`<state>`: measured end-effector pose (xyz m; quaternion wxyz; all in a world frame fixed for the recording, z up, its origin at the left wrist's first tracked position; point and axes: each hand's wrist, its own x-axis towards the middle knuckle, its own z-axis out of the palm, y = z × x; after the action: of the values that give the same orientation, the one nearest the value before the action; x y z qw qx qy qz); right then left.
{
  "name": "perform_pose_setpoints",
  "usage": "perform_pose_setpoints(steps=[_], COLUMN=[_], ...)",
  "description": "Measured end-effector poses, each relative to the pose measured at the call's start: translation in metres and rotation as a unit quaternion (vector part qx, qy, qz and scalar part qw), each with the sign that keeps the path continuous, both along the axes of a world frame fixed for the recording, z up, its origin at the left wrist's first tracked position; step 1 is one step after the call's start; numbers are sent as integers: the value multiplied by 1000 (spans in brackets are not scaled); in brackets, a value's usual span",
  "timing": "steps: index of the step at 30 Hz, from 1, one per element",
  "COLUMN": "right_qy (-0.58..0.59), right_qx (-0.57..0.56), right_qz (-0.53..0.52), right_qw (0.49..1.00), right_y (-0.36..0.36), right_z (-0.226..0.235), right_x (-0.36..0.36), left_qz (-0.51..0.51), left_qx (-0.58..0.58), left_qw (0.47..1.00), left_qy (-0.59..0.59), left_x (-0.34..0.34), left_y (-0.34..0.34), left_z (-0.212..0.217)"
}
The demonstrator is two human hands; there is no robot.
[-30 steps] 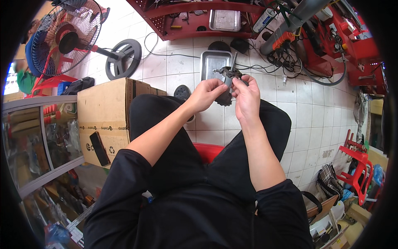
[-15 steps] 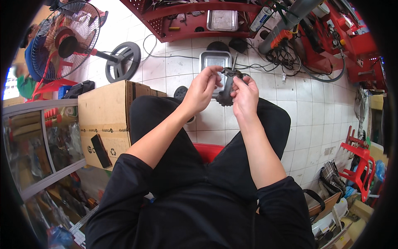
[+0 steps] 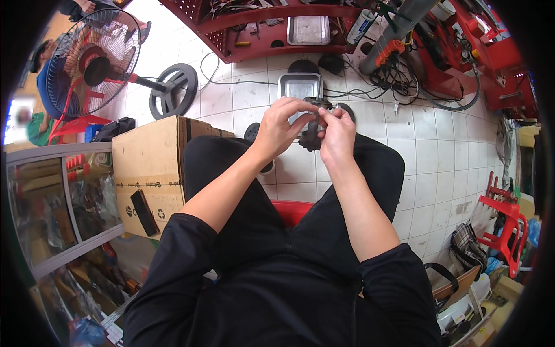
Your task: The person sits on a red stool and assembles a mechanical component, likely a starter motor, using their hands. They insert a small metal pin into a cylindrical part and then attach a gear-like piece, rotating and adjusting the assembly to fit the components together.
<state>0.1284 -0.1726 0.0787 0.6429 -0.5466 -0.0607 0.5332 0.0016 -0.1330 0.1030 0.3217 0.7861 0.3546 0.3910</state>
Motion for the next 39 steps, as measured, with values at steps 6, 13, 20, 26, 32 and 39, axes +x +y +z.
perform_pose_setpoints(steps=[6, 13, 20, 26, 32, 39], right_qy=[-2, 1, 10, 1, 1, -8], right_qx=[-2, 4, 7, -7, 4, 2], right_qz=[0, -4, -17, 8, -11, 9], right_qw=[1000, 1000, 1000, 1000, 1000, 1000], right_y=[-1, -1, -1, -3, -2, -5], right_z=[2, 3, 7, 8, 8, 11], right_x=[-2, -2, -4, -3, -6, -9], left_qz=[13, 18, 21, 32, 59, 73], left_qx=[9, 42, 9, 39, -15, 63], left_qw=[1000, 999, 1000, 999, 998, 995], left_qy=[-13, 29, 8, -4, -28, 39], left_x=[1, 3, 4, 5, 5, -2], left_y=[-1, -4, -8, -7, -7, -2], left_z=[1, 3, 4, 3, 1, -2])
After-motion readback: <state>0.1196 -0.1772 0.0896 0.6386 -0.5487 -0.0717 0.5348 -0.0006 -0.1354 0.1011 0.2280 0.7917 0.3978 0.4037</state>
